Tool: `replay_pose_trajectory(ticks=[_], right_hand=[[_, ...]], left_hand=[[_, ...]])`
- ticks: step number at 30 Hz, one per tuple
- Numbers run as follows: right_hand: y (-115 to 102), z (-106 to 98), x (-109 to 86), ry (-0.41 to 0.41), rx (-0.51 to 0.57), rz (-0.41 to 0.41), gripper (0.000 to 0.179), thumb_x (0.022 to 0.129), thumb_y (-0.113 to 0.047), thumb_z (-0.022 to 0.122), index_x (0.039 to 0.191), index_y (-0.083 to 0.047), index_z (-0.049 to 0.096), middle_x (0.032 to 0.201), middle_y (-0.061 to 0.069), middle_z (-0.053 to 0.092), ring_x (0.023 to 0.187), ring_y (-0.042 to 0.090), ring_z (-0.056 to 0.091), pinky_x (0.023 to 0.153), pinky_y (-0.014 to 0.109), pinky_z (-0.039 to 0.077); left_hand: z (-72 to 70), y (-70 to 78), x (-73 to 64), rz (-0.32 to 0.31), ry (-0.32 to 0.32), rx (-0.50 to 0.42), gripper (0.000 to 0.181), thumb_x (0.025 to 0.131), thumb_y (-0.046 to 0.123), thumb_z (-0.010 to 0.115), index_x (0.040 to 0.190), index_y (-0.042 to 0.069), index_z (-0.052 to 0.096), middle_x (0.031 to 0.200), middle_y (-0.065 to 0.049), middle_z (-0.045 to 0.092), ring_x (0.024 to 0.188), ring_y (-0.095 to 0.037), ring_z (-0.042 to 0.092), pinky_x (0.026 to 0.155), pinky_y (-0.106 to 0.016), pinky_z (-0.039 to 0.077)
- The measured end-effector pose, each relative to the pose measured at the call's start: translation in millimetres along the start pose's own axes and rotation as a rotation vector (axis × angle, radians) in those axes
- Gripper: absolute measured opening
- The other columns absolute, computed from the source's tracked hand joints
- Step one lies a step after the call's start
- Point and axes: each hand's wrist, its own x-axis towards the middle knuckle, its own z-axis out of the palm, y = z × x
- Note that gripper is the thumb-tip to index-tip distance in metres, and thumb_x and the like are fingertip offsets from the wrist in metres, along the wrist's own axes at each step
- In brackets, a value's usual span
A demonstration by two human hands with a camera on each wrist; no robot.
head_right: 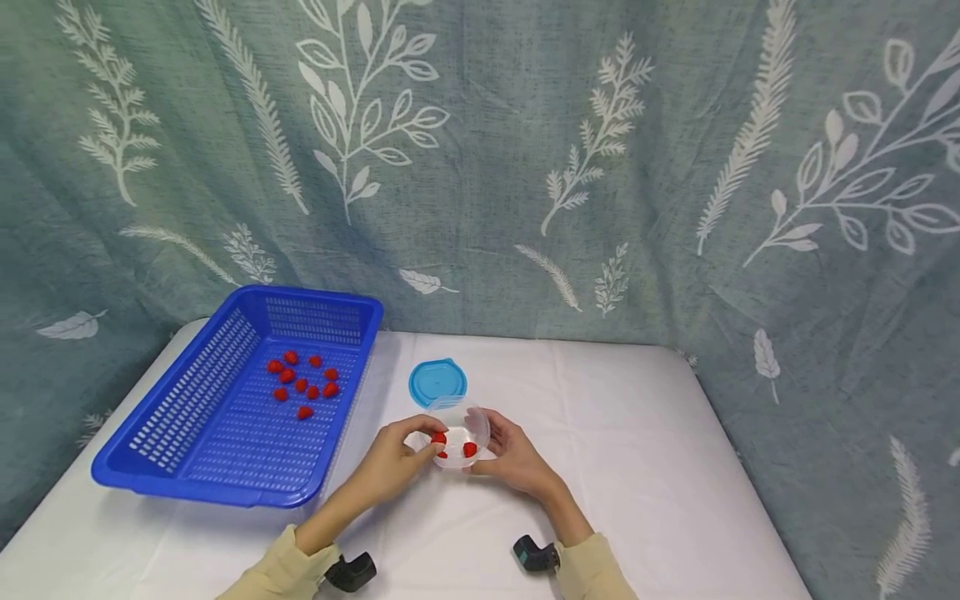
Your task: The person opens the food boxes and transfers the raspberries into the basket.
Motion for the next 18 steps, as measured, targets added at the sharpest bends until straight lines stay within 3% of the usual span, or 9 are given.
replay_pose_trajectory(ticks=[4,11,18], right_hand=[[2.1,-1.3,0.0,0.007,-0.012,-0.008,0.088,0.078,0.0,0.085,0.153,-0.01,0.041,0.159,0.014,0.04,0.149,0.033,0.035,0.109,0.025,0.04],[2.7,-1.6,-1.6,-0.008,-0.022,-0.031,0.093,0.078,0.001,0.085,0.157,-0.012,0.037,0.161,0.011,0.038,0.151,0.033,0.03,0.11,0.023,0.037],[-0.2,0.3,1.6,-0.015,-0.026,-0.024,0.092,0.077,0.002,0.085,0.156,-0.014,0.039,0.157,0.011,0.043,0.151,0.032,0.032,0.11,0.022,0.037]], left_hand=[[-9.1,14.8,-9.8,-0.004,0.014,-0.046,0.02,0.096,0.01,0.07,0.116,0.01,0.071,0.108,-0.005,0.07,0.058,-0.006,0.048,0.05,-0.021,0.045],[-31.9,43.3,-34.9,-0.027,-0.041,-0.084,0.022,0.096,0.012,0.071,0.116,0.019,0.073,0.105,0.001,0.07,0.045,-0.003,0.032,0.043,-0.018,0.029],[-71.1,60.3,-53.9,0.024,0.074,-0.108,0.02,0.097,0.017,0.07,0.117,0.021,0.073,0.106,-0.005,0.068,0.043,-0.002,0.026,0.041,-0.018,0.023]])
